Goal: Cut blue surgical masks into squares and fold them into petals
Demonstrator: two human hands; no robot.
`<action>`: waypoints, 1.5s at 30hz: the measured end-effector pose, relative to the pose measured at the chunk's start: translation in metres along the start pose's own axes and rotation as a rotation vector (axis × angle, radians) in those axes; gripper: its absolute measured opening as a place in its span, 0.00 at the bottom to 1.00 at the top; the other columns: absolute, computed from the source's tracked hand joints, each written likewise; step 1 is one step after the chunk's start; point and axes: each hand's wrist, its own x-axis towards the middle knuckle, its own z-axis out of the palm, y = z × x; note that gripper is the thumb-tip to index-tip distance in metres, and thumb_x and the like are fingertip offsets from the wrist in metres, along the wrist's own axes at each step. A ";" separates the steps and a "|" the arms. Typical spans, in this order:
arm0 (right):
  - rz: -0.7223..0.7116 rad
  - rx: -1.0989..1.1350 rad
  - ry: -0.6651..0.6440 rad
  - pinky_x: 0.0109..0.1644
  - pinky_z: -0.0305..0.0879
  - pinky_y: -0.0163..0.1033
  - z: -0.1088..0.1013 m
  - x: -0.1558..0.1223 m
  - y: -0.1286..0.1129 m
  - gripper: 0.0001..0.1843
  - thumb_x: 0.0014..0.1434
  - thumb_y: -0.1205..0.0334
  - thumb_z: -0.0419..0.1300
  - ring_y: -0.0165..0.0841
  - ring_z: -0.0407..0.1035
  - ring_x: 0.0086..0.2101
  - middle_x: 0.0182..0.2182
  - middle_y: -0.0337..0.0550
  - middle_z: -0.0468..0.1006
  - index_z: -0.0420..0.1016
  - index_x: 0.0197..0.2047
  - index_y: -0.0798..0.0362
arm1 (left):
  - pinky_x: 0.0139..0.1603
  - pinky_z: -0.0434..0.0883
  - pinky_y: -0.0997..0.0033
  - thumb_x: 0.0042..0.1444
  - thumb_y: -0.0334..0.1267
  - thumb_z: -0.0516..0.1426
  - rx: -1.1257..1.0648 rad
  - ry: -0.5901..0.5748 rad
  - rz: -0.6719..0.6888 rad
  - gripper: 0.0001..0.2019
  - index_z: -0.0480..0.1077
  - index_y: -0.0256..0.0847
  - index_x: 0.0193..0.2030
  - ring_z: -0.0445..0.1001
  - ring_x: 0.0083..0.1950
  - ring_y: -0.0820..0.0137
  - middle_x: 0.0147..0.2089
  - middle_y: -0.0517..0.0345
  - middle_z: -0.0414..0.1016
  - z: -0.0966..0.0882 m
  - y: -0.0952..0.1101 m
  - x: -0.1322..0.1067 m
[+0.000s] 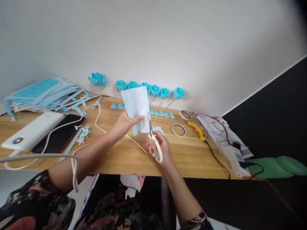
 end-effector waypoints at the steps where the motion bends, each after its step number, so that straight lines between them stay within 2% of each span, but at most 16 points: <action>1: -0.001 -0.003 -0.010 0.17 0.51 0.29 0.001 -0.001 -0.001 0.20 0.49 0.48 0.68 0.24 0.58 0.16 0.19 0.31 0.70 0.63 0.34 0.49 | 0.50 0.77 0.55 0.41 0.47 0.72 -0.008 0.014 -0.001 0.27 0.75 0.34 0.46 0.79 0.49 0.52 0.48 0.44 0.81 0.000 0.000 0.000; 6: -0.006 -0.031 -0.013 0.21 0.54 0.30 0.005 -0.006 -0.010 0.19 0.56 0.45 0.63 0.23 0.58 0.18 0.21 0.32 0.68 0.63 0.32 0.50 | 0.48 0.76 0.56 0.41 0.45 0.71 0.038 -0.001 -0.026 0.26 0.75 0.34 0.46 0.79 0.46 0.55 0.46 0.46 0.81 0.002 0.000 -0.003; 18: -0.006 -0.001 0.084 0.20 0.59 0.30 0.008 -0.003 -0.011 0.18 0.50 0.51 0.69 0.24 0.62 0.19 0.23 0.33 0.73 0.67 0.37 0.50 | 0.48 0.76 0.54 0.42 0.47 0.71 0.103 -0.013 -0.045 0.29 0.71 0.35 0.48 0.79 0.48 0.54 0.48 0.46 0.80 0.004 -0.003 -0.006; 23: -0.005 -0.012 0.093 0.17 0.55 0.29 0.008 -0.004 -0.011 0.19 0.47 0.53 0.70 0.23 0.61 0.17 0.23 0.33 0.74 0.67 0.35 0.51 | 0.49 0.76 0.55 0.44 0.48 0.70 0.072 -0.012 -0.013 0.27 0.71 0.35 0.48 0.79 0.50 0.54 0.49 0.45 0.80 0.005 -0.002 -0.007; 33: -0.016 0.016 0.087 0.20 0.56 0.30 0.011 -0.004 -0.011 0.21 0.46 0.48 0.70 0.23 0.60 0.17 0.21 0.32 0.72 0.67 0.35 0.51 | 0.52 0.76 0.54 0.43 0.48 0.71 0.056 0.011 -0.002 0.32 0.68 0.35 0.51 0.77 0.53 0.52 0.53 0.43 0.78 0.005 -0.003 -0.007; 39: -0.025 -0.001 0.088 0.20 0.57 0.30 0.014 -0.005 -0.016 0.20 0.46 0.50 0.71 0.24 0.60 0.18 0.19 0.30 0.67 0.66 0.34 0.50 | 0.52 0.76 0.53 0.43 0.46 0.71 0.068 0.020 -0.003 0.31 0.68 0.35 0.51 0.78 0.52 0.54 0.52 0.43 0.78 0.007 -0.002 -0.008; 45: -0.011 0.023 0.138 0.16 0.55 0.28 0.010 -0.002 -0.005 0.20 0.45 0.52 0.71 0.22 0.58 0.15 0.19 0.29 0.68 0.67 0.33 0.50 | 0.52 0.76 0.54 0.43 0.46 0.71 0.069 0.031 -0.019 0.30 0.68 0.35 0.51 0.77 0.52 0.55 0.53 0.43 0.78 0.007 0.000 -0.009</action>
